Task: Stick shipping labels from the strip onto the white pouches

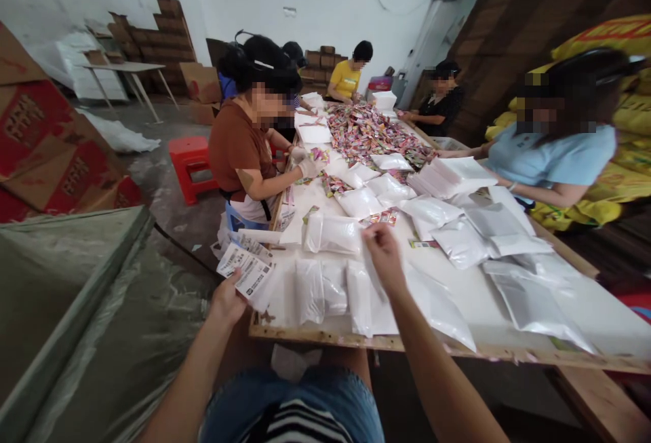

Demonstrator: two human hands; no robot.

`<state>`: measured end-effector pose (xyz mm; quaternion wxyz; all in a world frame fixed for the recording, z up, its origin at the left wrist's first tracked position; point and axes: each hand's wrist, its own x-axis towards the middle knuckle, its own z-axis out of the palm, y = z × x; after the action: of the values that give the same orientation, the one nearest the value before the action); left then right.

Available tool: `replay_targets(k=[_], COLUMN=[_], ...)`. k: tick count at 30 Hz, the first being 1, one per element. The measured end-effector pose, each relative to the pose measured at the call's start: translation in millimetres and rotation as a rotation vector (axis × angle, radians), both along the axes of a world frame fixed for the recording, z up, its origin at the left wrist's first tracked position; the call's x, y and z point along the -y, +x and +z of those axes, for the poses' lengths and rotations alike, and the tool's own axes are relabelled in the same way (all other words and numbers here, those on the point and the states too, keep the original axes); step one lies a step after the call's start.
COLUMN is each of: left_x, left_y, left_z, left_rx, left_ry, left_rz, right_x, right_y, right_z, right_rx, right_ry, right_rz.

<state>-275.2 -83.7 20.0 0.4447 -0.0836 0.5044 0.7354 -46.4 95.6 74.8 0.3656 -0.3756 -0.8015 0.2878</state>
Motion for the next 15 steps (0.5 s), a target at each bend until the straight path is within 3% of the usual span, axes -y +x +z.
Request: replay_targets(k=[4, 7, 9, 11, 13, 15], left_x=[14.1, 22.7, 24.6, 23.1, 19.9, 17.3], left_y=[17.4, 32.5, 40.0, 46.6, 53.4, 61.2], left_z=[20.2, 29.4, 31.5, 29.9, 24.2, 15.1], left_rx=[-0.051, -0.113, -0.139, -0.162, -0.191, -0.239], left_ry=[0.095, 0.123, 0.124, 0.142, 0.155, 0.139], left_rz=[-0.166, -0.305, -0.38, -0.421, -0.435, -0.444], right_x=[3.3, 19.7, 24.5, 25.2, 27.8, 38.2], right_y=[-33.5, -36.6, -33.2, -30.4, -27.7, -23.2], right_z=[-88.8, -130.5, -140.4, -138.3, -126.4, -107.8], right_rx=[0.258, 0.512, 0.647, 0.705, 0.669, 0.471], right_ry=[0.021, 0.206, 0.25, 0.226, 0.17, 0.068], right_rz=[0.022, 0.14, 0.24, 0.27, 0.261, 0.235])
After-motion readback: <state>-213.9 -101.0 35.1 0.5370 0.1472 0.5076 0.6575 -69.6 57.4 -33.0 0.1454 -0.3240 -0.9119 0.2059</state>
